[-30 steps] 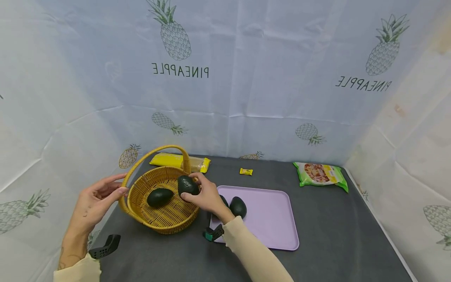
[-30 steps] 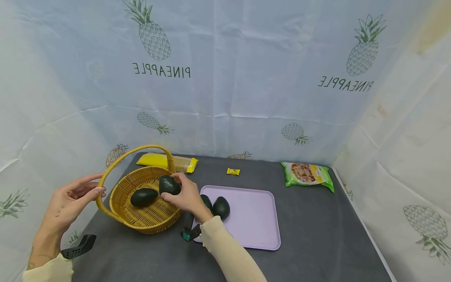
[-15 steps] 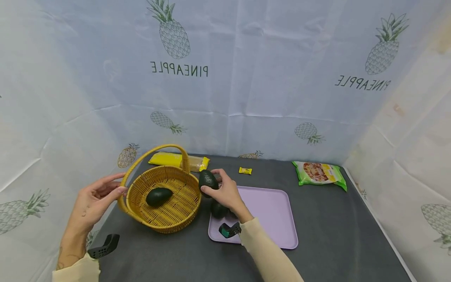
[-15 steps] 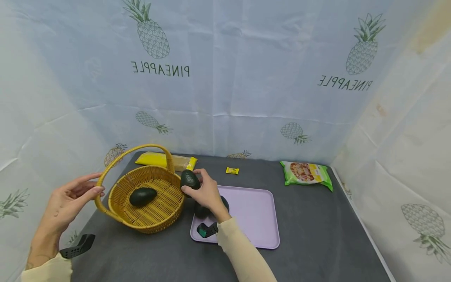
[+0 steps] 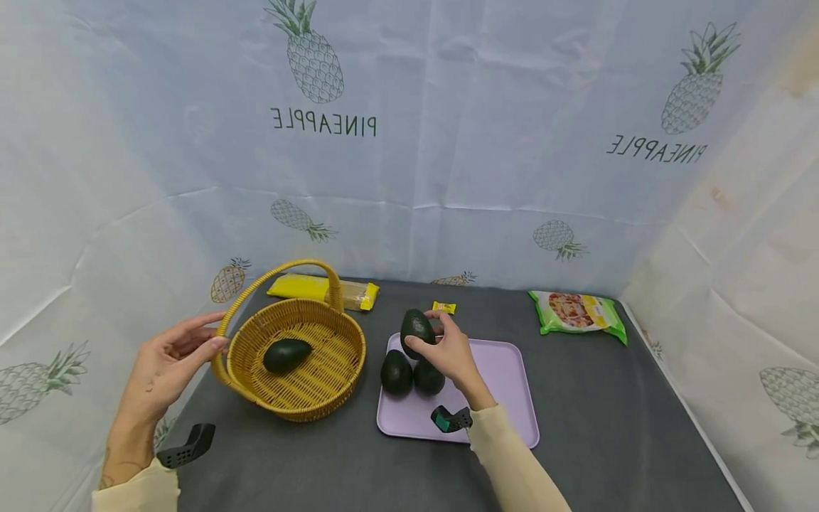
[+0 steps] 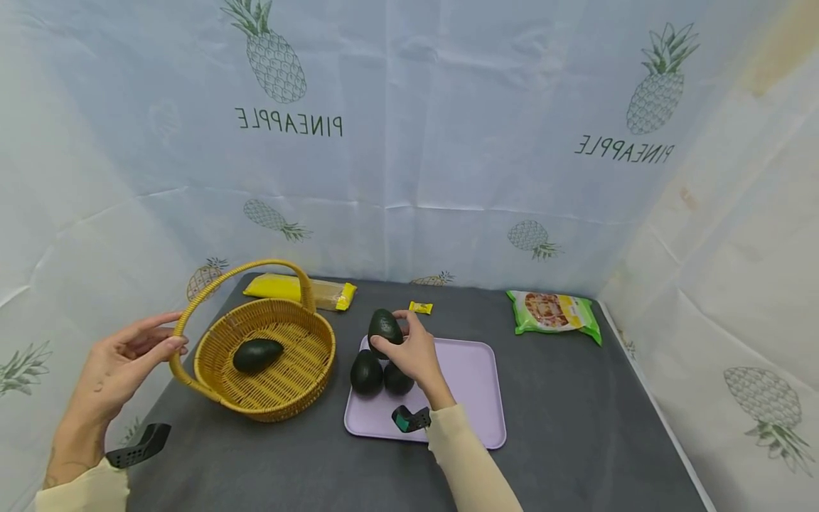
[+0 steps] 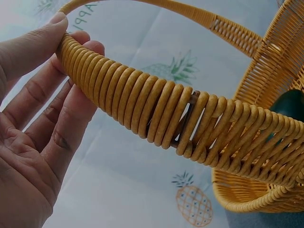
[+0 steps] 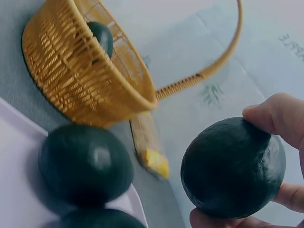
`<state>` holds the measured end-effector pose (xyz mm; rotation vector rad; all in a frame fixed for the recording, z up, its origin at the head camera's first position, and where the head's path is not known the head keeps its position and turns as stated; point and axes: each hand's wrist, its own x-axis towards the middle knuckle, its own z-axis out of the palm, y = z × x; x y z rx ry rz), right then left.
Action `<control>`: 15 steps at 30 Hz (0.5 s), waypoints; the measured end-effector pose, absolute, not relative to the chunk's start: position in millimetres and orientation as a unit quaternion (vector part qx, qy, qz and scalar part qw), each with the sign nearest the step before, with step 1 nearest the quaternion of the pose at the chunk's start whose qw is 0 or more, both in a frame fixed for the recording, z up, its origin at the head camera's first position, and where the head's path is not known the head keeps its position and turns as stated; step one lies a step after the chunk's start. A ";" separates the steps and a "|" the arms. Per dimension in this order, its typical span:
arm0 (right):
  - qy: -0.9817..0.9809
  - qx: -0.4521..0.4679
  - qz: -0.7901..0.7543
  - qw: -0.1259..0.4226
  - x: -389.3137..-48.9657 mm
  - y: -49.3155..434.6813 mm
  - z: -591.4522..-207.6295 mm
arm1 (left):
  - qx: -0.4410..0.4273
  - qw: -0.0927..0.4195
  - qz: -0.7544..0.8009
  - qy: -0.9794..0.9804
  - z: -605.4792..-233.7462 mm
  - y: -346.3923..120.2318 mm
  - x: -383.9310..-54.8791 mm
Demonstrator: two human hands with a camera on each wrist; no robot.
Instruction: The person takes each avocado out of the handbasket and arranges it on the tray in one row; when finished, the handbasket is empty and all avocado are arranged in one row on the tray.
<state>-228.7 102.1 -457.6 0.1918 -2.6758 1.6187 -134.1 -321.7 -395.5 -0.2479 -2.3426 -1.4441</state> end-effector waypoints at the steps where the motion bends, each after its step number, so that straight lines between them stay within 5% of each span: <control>1: -0.854 0.056 0.518 0.007 -228.5 105.7 -458.2 | -0.088 0.188 -0.513 -0.833 -395.3 -322.1 -134.3; 15: -0.857 -0.009 0.516 0.008 -219.0 150.2 -465.9 | -0.088 0.188 -0.509 -0.835 -394.9 -321.8 -134.1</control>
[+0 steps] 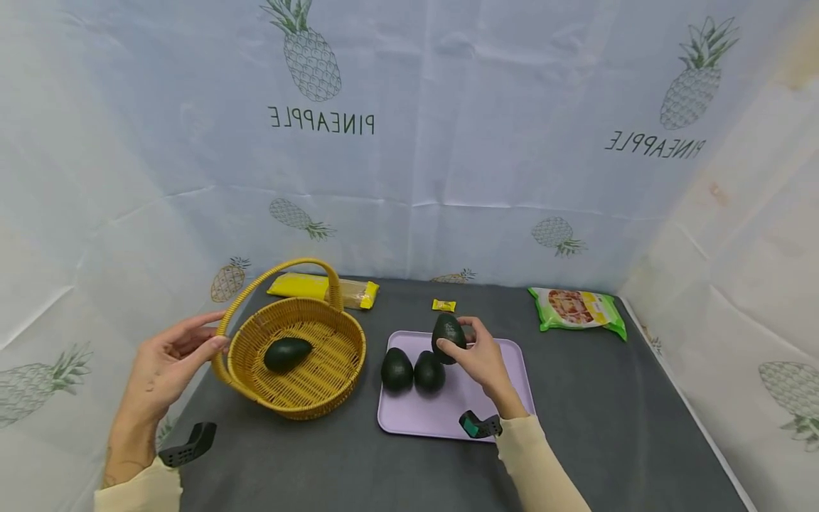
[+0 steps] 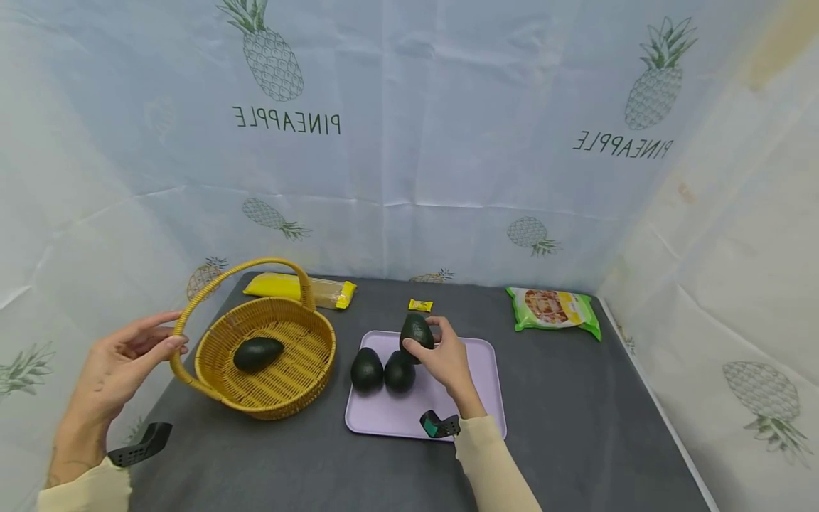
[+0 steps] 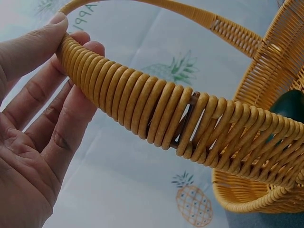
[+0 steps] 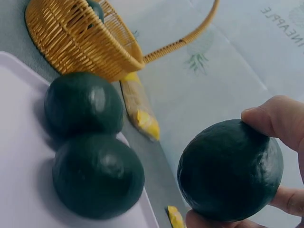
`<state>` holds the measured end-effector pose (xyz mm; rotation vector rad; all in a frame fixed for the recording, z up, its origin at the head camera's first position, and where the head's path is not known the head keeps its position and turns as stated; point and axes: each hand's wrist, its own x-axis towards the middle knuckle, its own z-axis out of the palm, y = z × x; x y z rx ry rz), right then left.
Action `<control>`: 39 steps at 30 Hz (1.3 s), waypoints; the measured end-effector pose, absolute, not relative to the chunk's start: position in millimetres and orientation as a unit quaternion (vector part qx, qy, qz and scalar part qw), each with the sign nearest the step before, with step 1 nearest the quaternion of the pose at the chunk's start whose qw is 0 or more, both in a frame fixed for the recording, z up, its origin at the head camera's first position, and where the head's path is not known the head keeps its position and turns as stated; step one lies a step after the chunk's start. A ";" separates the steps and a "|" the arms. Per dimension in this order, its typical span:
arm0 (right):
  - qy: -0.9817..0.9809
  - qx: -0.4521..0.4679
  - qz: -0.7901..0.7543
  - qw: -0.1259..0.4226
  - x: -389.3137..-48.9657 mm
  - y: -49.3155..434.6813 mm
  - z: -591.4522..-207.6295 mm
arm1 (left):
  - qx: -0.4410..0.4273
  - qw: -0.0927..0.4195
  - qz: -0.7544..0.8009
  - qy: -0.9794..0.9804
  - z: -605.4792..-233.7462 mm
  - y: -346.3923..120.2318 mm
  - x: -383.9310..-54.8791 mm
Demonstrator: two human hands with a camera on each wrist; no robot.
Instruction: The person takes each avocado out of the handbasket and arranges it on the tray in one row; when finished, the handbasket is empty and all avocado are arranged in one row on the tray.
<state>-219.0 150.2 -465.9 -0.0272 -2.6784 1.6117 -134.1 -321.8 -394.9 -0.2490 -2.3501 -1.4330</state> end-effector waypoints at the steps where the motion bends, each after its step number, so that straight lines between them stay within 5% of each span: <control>1: -0.857 -0.013 0.515 0.008 -218.1 153.0 -466.3 | -0.087 0.188 -0.508 -0.836 -395.1 -321.3 -134.2; 39: -0.888 -0.057 0.457 0.001 -189.3 174.8 -510.5 | -0.079 0.187 -0.509 -0.837 -394.4 -322.1 -135.2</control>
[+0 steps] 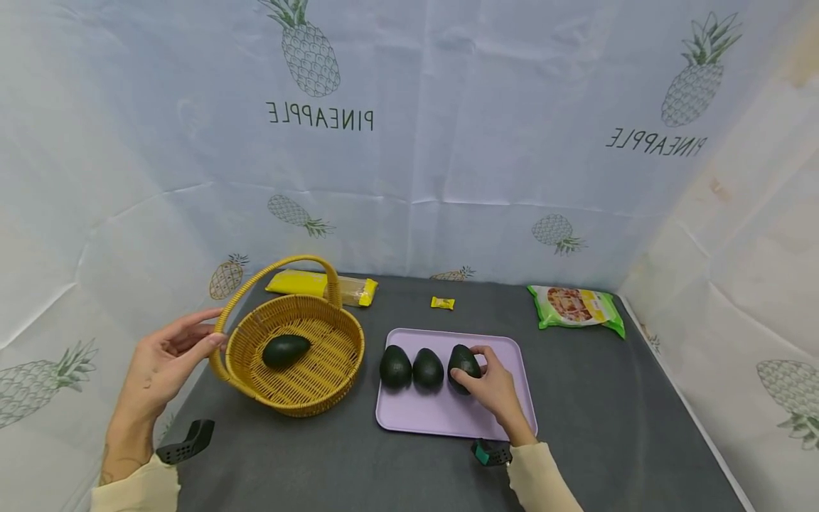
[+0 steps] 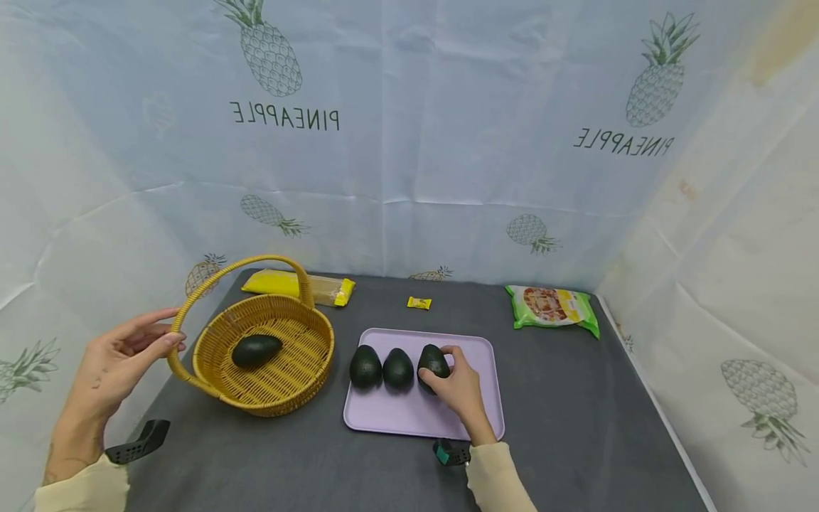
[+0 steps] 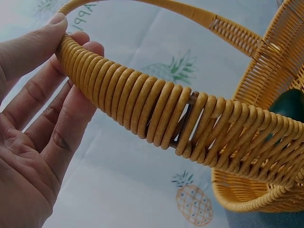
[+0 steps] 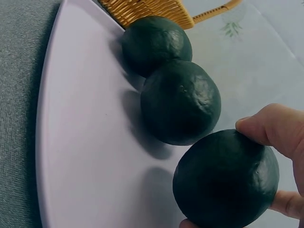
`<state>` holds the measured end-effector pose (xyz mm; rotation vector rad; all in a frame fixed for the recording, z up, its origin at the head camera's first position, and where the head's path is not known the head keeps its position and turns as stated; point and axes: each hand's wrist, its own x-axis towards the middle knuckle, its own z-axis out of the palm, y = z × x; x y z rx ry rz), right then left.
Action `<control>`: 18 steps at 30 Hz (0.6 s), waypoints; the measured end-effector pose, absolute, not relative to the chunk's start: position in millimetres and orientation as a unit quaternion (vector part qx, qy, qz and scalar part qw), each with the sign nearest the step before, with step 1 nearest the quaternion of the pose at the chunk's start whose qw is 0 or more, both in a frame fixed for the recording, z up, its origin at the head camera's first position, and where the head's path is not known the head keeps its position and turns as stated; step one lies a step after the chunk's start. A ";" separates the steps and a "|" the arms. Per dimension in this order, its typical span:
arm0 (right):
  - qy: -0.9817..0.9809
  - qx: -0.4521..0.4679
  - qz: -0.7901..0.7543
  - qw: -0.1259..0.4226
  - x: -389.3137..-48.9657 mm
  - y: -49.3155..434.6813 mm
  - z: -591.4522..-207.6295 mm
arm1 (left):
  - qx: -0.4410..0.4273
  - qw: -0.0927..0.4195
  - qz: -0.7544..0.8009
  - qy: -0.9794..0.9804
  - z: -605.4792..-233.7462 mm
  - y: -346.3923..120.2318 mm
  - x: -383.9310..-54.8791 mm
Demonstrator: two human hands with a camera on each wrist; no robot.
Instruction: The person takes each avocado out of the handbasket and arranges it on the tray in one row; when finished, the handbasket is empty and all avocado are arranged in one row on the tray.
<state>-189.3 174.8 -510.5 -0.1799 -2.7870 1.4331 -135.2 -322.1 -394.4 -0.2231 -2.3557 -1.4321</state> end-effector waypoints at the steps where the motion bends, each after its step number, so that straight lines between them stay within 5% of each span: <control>1: -0.888 -0.055 0.457 -0.001 -188.8 174.3 -510.6 | -0.080 0.187 -0.513 -0.834 -394.4 -322.3 -135.1; 18: -0.902 -0.051 0.428 -0.016 -187.9 169.4 -515.0 | -0.081 0.186 -0.506 -0.839 -394.4 -320.8 -134.5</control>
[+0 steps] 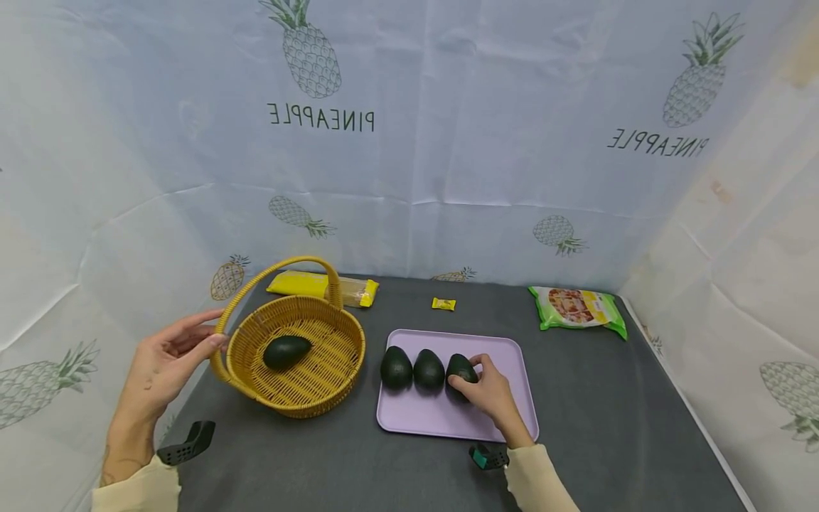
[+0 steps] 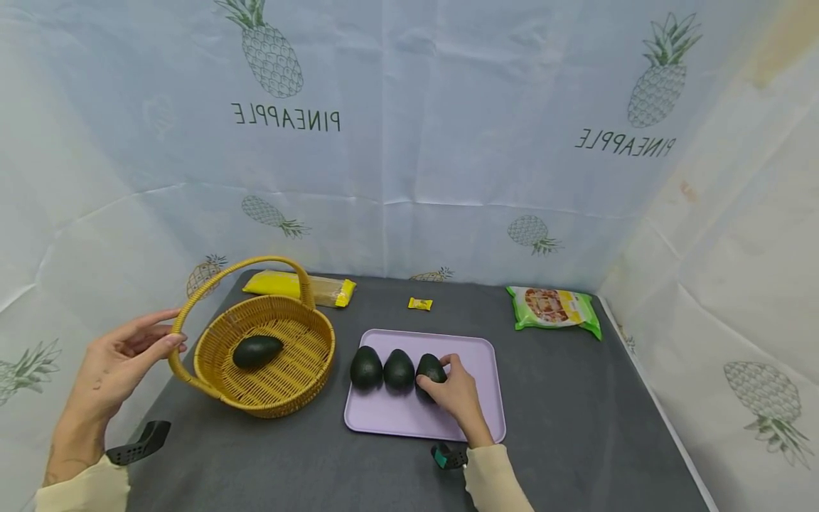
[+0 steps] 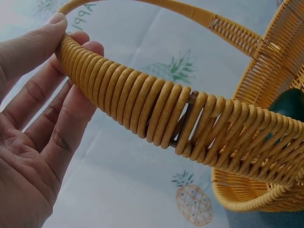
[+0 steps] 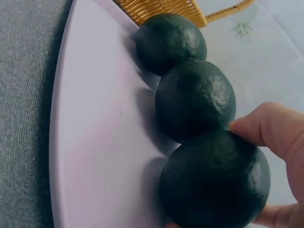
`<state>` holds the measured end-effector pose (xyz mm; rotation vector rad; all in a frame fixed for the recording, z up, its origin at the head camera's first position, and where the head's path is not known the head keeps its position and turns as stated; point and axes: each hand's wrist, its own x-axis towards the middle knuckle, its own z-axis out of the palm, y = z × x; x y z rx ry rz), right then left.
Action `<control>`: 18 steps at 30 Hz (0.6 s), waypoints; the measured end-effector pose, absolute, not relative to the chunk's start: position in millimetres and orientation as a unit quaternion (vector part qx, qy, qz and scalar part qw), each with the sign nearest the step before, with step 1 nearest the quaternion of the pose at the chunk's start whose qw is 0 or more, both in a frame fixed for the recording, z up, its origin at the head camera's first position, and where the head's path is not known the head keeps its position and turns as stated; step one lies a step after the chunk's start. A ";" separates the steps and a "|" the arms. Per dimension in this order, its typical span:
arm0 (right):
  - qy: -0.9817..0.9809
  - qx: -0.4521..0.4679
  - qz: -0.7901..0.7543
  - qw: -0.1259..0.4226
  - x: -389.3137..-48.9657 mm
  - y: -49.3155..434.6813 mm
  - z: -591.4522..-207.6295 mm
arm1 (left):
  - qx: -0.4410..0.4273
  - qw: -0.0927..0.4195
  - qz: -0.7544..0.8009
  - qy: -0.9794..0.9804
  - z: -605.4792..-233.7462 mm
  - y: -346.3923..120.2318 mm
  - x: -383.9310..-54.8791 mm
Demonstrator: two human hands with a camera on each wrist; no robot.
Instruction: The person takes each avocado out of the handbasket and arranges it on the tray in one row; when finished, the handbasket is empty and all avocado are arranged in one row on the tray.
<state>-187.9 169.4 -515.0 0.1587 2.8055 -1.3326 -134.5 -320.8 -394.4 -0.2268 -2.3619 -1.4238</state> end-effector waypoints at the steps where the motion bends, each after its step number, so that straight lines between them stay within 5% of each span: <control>1: 0.904 0.049 -0.425 0.014 -188.2 169.3 -515.1 | -0.083 0.185 -0.512 -0.835 -394.5 -320.8 -134.7; 18: 0.928 0.029 -0.370 0.031 -186.8 170.0 -508.9 | -0.085 0.181 -0.519 -0.831 -395.5 -322.1 -135.0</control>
